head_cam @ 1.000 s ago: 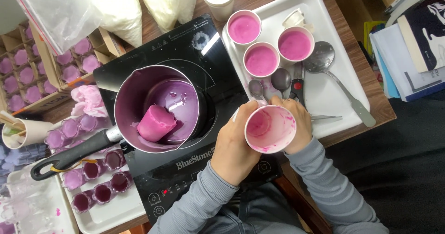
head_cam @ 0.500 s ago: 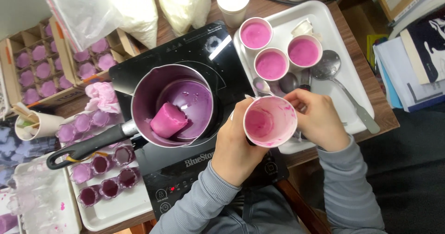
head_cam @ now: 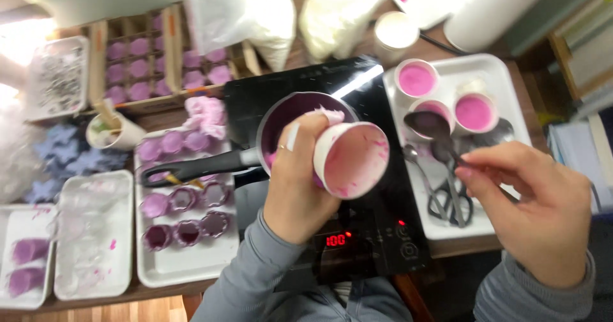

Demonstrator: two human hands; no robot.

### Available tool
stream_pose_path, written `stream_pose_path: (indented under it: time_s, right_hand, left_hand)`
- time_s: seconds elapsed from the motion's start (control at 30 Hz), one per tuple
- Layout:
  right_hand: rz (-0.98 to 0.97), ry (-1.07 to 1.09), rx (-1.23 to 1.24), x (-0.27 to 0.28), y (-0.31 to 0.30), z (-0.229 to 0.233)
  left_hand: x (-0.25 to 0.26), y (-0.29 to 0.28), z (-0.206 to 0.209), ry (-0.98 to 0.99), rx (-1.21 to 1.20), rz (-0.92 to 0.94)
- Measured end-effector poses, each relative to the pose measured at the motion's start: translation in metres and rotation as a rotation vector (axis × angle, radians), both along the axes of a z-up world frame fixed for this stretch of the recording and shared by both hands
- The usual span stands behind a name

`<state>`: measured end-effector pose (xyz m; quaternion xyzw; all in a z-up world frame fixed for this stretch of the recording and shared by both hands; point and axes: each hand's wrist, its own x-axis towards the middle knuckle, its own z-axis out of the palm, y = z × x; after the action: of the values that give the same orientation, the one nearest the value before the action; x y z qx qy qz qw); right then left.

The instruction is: Melting wax on a hot plate, scraping residue from cups, and preparing materials for candle production.

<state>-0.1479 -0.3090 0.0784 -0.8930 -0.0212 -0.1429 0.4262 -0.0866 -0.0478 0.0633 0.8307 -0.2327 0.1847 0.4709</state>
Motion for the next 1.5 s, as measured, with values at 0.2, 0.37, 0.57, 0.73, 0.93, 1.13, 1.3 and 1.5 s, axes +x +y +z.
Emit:
stream_pose_path:
  time_s: [0.2,0.37,0.57,0.73,0.93,1.13,1.3,1.5]
  right_hand:
    - [0.161,-0.101,-0.321,0.033,0.082,0.042]
    - [0.365,-0.276,-0.469,0.057,0.119,0.051]
    - [0.302,-0.325,-0.667,0.058,0.140,0.066]
    - [0.376,-0.221,-0.531,0.062,0.131,0.065]
    - [0.437,-0.086,0.083,0.063,0.129,0.056]
    - [0.388,-0.195,0.095,0.051,0.134,0.054]
    - [0.811,-0.445,-0.416,0.054,0.124,0.058]
    - [0.893,-0.434,-0.447,0.049,0.128,0.055]
  left_hand:
    - [0.015,0.055,0.007,-0.008,0.015,0.073]
    - [0.026,0.079,-0.004,0.017,0.033,0.090]
    - [0.031,0.090,-0.007,0.017,0.043,0.052]
    - [0.034,0.096,-0.006,0.030,-0.001,0.067]
    - [0.034,0.095,-0.013,0.065,-0.031,0.075]
    - [0.039,0.098,-0.013,0.023,-0.110,0.042]
    - [0.037,0.101,-0.002,-0.049,-0.089,0.062]
    - [0.040,0.100,-0.006,-0.059,0.064,0.047]
